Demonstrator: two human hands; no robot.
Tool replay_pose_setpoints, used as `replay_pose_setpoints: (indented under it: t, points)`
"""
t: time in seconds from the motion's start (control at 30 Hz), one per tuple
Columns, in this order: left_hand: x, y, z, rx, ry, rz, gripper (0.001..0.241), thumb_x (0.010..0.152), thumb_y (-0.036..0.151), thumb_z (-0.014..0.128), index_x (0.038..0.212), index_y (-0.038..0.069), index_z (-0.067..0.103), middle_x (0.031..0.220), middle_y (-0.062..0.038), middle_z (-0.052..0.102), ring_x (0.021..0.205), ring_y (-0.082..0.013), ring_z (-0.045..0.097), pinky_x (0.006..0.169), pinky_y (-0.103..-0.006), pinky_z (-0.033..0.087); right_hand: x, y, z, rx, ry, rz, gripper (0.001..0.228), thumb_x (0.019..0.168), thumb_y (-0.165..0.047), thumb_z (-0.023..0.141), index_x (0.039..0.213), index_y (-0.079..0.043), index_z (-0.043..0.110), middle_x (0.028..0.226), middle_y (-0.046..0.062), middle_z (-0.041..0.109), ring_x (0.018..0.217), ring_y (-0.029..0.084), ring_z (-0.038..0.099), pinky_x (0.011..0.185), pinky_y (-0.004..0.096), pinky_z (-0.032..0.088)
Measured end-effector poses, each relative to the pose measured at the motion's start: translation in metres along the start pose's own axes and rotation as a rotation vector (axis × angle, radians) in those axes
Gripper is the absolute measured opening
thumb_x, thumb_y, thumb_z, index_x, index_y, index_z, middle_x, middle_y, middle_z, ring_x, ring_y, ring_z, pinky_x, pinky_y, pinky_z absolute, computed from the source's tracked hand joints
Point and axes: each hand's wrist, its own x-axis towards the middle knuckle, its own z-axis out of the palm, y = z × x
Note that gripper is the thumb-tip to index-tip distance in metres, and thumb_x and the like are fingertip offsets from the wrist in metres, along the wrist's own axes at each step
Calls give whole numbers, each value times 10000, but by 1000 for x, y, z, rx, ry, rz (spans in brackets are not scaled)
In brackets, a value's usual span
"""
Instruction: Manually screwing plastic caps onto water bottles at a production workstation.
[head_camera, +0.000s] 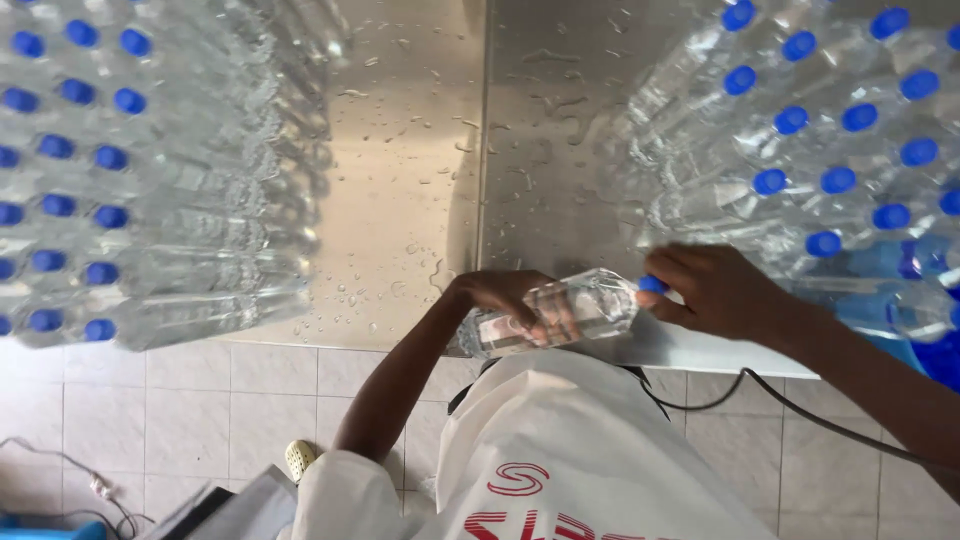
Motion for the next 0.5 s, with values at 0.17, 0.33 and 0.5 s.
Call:
replay_pose_setpoints:
  t: [0.17, 0.33, 0.5]
  points:
    - [13, -18, -27, 421, 52, -106, 1269, 726, 713, 889, 1662, -1, 415, 1632, -312, 510, 1545, -502, 448, 1248, -578, 391, -15, 23, 60, 845, 13, 510, 627, 1184, -384, 415, 648, -107, 587, 485, 68, 476, 422, 241, 489, 490, 464, 478]
    - [0, 0, -22, 388, 60, -185, 973, 643, 673, 775, 1435, 123, 649, 1329, -47, 776, 1207, -263, 709, 1018, -360, 499, 8, -12, 11, 610, -145, 658, 558, 1121, -475, 434, 705, -103, 440, 544, 55, 383, 498, 200, 381, 565, 398, 332]
    - [22, -76, -51, -127, -355, 133, 560, 903, 386, 821, 1348, 63, 715, 1443, -174, 728, 1230, -395, 786, 833, -495, 753, 6, -1, 12, -161, 405, -134, 451, 1086, -467, 514, 1112, -59, 704, 1014, 111, 771, 883, 274, 771, 671, 368, 594]
